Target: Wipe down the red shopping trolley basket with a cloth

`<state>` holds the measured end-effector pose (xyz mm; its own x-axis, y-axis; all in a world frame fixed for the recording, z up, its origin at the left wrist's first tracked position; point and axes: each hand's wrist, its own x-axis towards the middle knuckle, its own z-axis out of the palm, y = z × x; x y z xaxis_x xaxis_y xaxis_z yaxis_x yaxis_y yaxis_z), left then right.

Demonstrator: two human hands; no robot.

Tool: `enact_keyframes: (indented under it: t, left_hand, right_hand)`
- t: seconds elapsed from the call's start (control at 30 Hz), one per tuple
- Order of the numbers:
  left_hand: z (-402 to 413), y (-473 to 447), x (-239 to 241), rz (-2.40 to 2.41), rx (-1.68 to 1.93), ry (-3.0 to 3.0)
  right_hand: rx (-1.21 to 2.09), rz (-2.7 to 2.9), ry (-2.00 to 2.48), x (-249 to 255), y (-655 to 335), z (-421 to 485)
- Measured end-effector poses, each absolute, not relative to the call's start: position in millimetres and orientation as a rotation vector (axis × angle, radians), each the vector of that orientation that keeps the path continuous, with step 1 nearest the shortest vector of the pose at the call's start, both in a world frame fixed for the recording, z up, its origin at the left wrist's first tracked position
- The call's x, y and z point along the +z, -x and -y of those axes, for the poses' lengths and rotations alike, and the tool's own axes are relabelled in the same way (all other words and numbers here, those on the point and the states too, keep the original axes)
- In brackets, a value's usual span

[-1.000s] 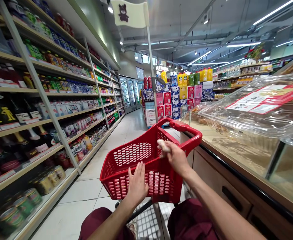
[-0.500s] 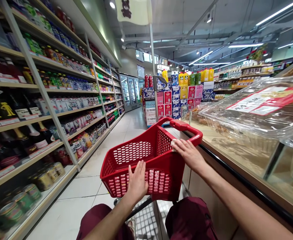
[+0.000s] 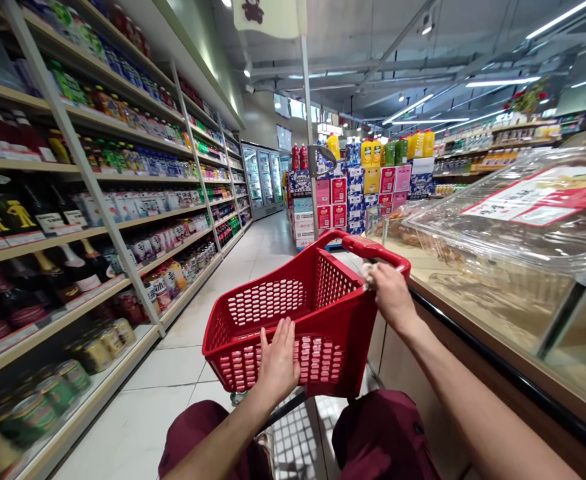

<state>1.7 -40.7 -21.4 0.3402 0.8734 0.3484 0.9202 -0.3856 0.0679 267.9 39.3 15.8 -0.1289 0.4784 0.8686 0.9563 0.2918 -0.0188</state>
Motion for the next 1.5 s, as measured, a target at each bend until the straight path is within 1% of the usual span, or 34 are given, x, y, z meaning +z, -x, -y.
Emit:
enact_keyframes:
  t: [0.07, 0.23, 0.27, 0.37, 0.43, 0.53, 0.6, 0.8, 0.97, 1.03, 1.17, 1.37, 1.5]
  left_hand:
    - [41, -3, -23, 1.664, -0.513, 2.433]
    - [41, -1, -25, 1.65, -0.504, 2.433]
    - [41, -1, -26, 1.644, -0.499, 2.439]
    - [41, -2, -27, 1.641, -0.501, 2.447]
    - [40, -3, -28, 1.653, -0.507, 2.437]
    - [40, -3, -29, 1.66, -0.487, 2.427]
    - [39, -1, -29, 1.645, -0.46, 2.427]
    - [40, 5, -33, 1.699, -0.463, 2.367]
    - [41, 19, -27, 1.63, -0.394, 2.433]
    - [41, 29, -24, 1.7, -0.359, 2.411]
    - [44, 45, -22, 1.839, -0.316, 2.355]
    - [48, 63, -28, 1.794, -0.271, 2.345]
    - [50, 89, -35, 1.923, -0.281, 2.203]
  right_hand:
    - [-0.763, 1.697, 1.334, 14, -264, -40]
    - [-0.774, 2.053, 1.134, 8, -245, -33]
    - [-0.782, 2.042, 1.16, 13, -252, -33]
    - [-0.806, 1.776, 1.38, 30, -277, -37]
    - [-0.781, 1.749, 1.408, 31, -272, -37]
    - [-0.714, 2.003, 1.197, 13, -232, -30]
    - [-0.745, 2.078, 1.111, 0, -209, -27]
    - [-0.746, 1.792, 1.391, -4, -212, -30]
    - [-0.68, 2.055, 1.131, -28, -171, -20]
    - [-0.674, 2.036, 1.155, -30, -173, -21]
    - [-0.685, 1.812, 1.331, -25, -183, -25]
    - [-0.641, 2.06, 1.099, -47, -109, -11]
    - [-0.624, 1.946, 1.228, -46, -126, -16]
